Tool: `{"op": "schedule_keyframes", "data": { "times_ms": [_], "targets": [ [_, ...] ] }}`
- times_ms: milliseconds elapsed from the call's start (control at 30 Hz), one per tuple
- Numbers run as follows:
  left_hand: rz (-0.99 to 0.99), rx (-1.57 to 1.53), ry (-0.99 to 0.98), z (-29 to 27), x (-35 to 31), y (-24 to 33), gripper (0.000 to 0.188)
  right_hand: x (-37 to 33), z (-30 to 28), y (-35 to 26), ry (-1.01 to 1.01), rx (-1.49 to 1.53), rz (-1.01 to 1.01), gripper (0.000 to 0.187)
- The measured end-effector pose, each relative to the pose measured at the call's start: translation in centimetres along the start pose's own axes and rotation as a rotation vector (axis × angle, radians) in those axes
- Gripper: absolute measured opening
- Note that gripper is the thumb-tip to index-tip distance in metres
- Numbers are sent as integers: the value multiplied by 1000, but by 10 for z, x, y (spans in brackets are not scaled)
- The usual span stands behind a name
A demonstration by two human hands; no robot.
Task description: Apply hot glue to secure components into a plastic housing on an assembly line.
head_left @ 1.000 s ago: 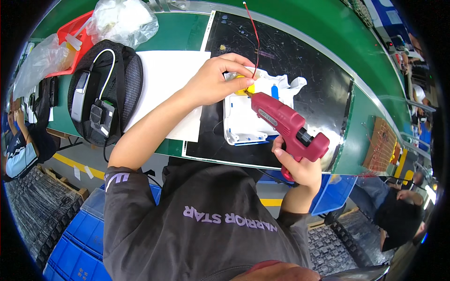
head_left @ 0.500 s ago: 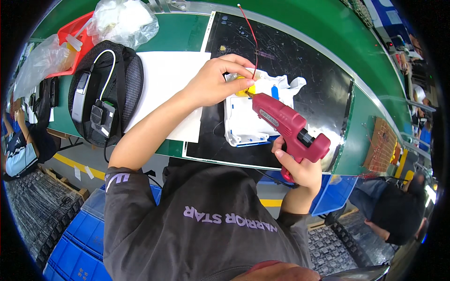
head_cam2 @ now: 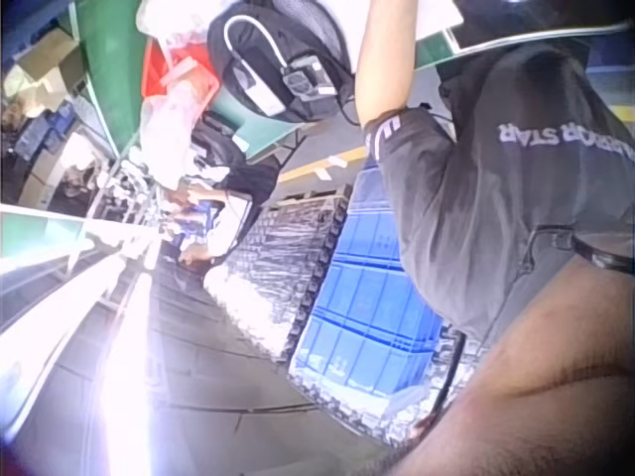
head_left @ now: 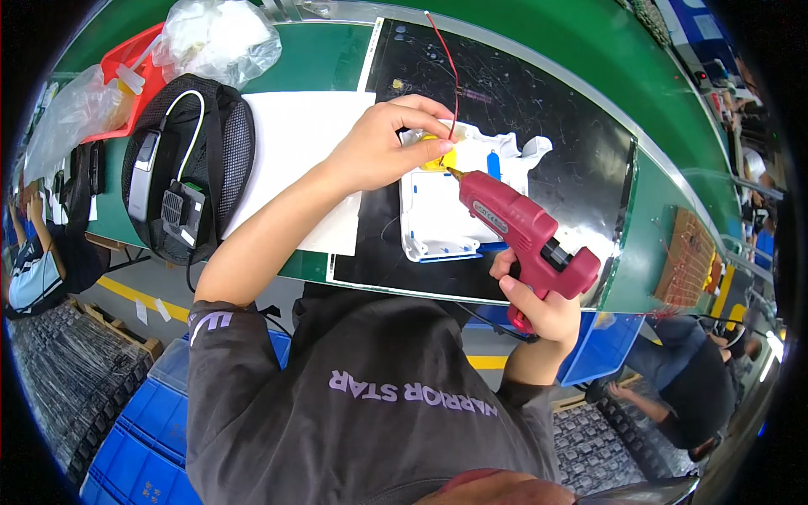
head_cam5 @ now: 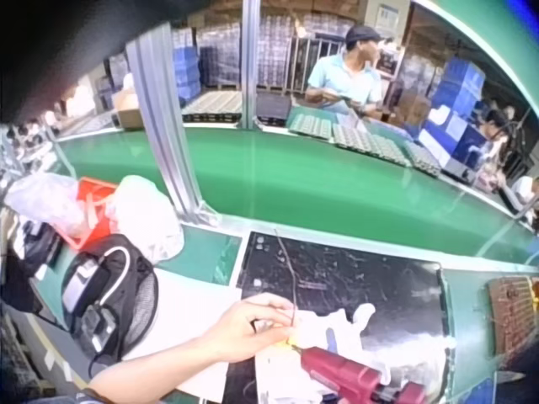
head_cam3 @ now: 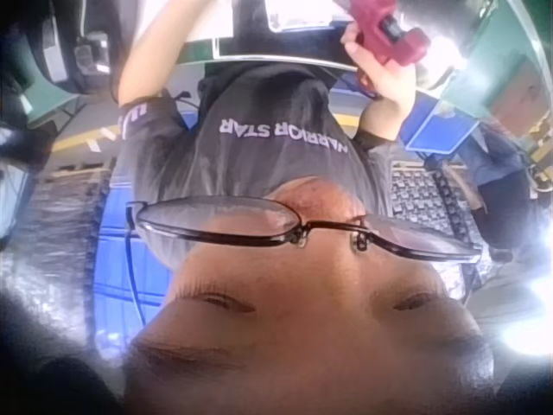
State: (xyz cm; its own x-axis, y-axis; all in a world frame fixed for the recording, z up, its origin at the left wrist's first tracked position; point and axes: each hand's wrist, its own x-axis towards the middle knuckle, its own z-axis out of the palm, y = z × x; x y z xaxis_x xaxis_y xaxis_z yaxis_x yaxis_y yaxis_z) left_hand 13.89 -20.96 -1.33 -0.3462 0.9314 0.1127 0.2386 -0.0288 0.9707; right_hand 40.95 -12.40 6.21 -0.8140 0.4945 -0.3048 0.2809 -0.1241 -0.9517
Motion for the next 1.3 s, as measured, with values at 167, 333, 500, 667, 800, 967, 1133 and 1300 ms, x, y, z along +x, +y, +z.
{"op": "schedule_keyframes", "data": {
  "times_ms": [167, 333, 500, 667, 800, 967, 1133, 1300],
  "targets": [
    [-2, 24, -51, -3, 1, 4, 16, -3, 1, -2, 6, 35, 12, 26],
    [48, -46, -2, 0, 1, -2, 17, -6, 1, 2, -4, 68, -11, 27],
    [43, -114, 1, 1, 3, -2, 19, -9, 0, 7, 9, 108, -22, 25],
    [31, -83, 14, 0, 2, 0, 22, -8, 0, 10, -4, 118, -67, 24],
    [-58, -57, -16, -2, 2, 5, 29, -9, 2, 13, 6, 184, -90, 24],
    [-130, -139, -40, 0, 5, 3, 34, -10, 4, 16, 17, 216, -104, 24],
    [-242, -187, -73, -1, 7, 11, 35, -11, 3, 20, 18, 207, -123, 23],
    [-265, -132, -64, 0, 6, 16, 34, -15, 3, 24, 22, 223, -143, 24]
  ]
}}
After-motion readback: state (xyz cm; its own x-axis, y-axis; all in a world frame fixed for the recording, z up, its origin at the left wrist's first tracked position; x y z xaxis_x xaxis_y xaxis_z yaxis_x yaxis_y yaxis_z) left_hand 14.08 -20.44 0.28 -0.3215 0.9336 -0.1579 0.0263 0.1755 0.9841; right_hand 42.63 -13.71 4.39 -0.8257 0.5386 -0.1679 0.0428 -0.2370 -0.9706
